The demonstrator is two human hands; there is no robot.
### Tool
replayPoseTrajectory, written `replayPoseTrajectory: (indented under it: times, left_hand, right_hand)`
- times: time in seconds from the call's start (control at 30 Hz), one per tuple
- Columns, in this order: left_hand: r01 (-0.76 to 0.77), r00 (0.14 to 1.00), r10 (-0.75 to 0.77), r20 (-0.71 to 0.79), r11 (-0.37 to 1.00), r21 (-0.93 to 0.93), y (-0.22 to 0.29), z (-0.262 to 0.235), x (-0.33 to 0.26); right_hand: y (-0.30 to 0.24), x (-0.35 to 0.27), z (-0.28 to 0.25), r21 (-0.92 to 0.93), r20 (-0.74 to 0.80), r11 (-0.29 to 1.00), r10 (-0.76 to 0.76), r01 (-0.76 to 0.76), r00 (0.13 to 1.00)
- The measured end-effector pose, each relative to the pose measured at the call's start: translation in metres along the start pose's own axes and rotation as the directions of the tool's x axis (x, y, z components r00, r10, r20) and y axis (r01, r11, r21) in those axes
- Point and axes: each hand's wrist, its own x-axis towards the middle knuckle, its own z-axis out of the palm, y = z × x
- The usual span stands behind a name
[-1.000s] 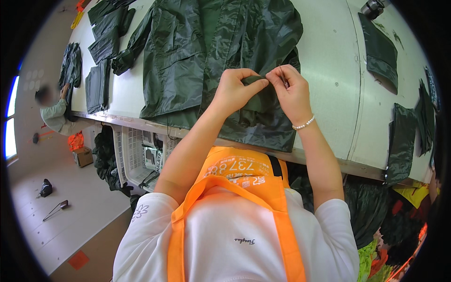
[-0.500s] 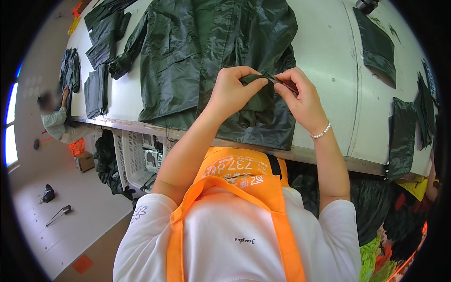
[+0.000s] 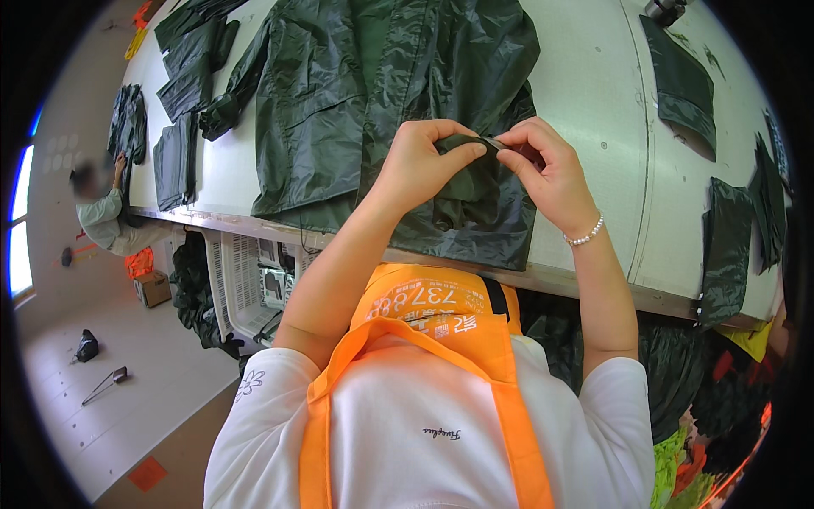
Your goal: The person folds a dark green jacket on a white table. They smooth the fabric, fold the sleeves inward, fold the jacket in half, then roll it tightly and place it into a small matching pouch. The process is repeated with a second jacket.
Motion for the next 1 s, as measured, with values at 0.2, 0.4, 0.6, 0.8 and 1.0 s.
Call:
replayPoseTrajectory:
  times: [0.2, 0.4, 0.6, 0.8, 1.0]
  left_hand:
    - [-0.025, 0.999, 0.026, -0.021, 0.999, 0.022, -0.003, 0.0, -0.001]
    - [-0.037, 0.993, 0.08, 0.089, 0.915, -0.402, -0.005, -0.006, 0.004]
    - [-0.034, 0.999, 0.014, -0.034, 0.718, -0.696, 0.006, 0.005, 0.005]
    - [-0.233, 0.972, 0.161, -0.172, 0.77, -0.594, 0.01, -0.005, 0.013]
    - [-0.175, 0.917, -0.047, -0.395, 0.845, -0.506, 0.001, 0.003, 0.026]
  right_hand:
    - [0.008, -0.002, -0.001, 0.052, -0.026, 0.998, 0.019, -0.017, 0.999]
    - [0.04, 0.0, -0.005, 0.182, 0.202, 0.938, 0.259, -0.296, 0.944]
    - [0.027, 0.019, 0.028, 0.273, -0.036, 0.958, 0.106, -0.092, 0.994]
    - [0.036, 0.011, 0.011, 0.461, 0.218, 0.869, 0.087, -0.181, 0.972]
    - [-0.003, 0.006, 0.011, -0.051, -0.019, 0.996, 0.076, -0.077, 0.997]
